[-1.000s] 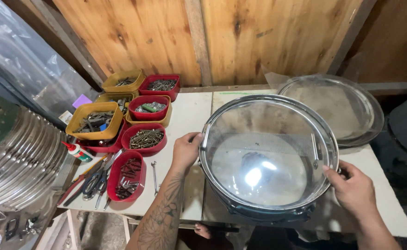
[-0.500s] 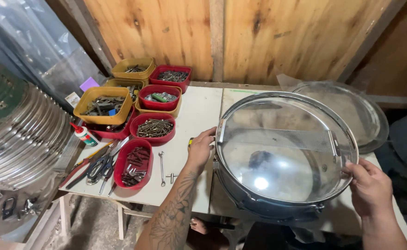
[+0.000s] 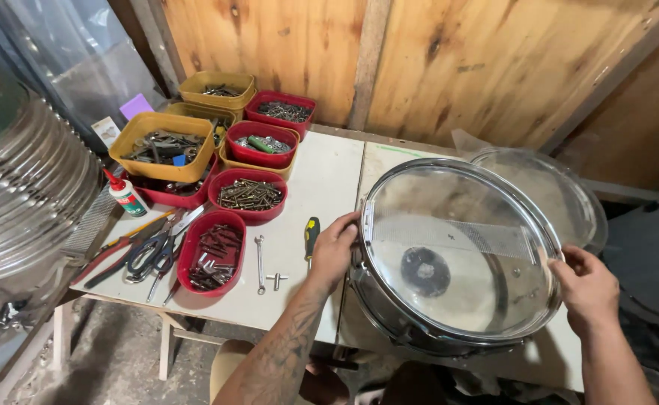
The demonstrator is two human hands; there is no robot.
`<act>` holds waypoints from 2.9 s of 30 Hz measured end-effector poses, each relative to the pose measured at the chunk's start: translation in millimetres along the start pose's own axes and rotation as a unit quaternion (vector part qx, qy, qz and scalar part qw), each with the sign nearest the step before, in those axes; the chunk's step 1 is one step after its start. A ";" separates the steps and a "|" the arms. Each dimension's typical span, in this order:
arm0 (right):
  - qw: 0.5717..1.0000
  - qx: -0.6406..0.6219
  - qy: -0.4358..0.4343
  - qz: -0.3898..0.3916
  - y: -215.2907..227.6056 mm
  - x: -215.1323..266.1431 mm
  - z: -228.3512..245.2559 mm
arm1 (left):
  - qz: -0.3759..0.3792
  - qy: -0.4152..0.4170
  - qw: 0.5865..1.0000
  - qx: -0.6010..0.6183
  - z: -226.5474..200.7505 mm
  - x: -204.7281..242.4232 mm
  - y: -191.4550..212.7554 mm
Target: The person places a mesh strip onto a clear drum head and secures it to a metal drum shell using a screwdriver. They tighten the lugs around the rim to attach the head to the shell.
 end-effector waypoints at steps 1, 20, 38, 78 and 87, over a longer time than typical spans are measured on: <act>1.000 0.001 0.000 -0.001 -0.9 -8.9 2.6 | 0.001 0.000 1.000 0.001 2.4 8.4 1.2; 0.948 0.087 0.193 0.238 -170.5 -137.3 103.2 | -0.026 -0.139 0.990 -0.009 49.4 178.8 -29.0; 0.983 -0.184 0.007 0.023 -15.7 133.9 5.3 | -0.097 -0.050 0.980 -0.164 -19.7 62.3 53.6; 0.996 -0.067 0.044 0.029 -50.0 86.5 45.2 | -0.063 -0.020 0.981 -0.182 22.2 24.6 17.6; 0.820 0.091 0.551 0.127 -84.8 210.4 189.9 | -0.070 -0.022 0.979 -0.188 22.6 31.9 17.5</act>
Point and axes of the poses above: each hand's wrist, its own x-axis away from the middle knuckle, its own y-axis out of the back of the hand, z = x × y, the point moved 9 cm from there along -x, towards the middle knuckle, and after that the axes turned 3 degrees about -x, right-handed, at the moved point
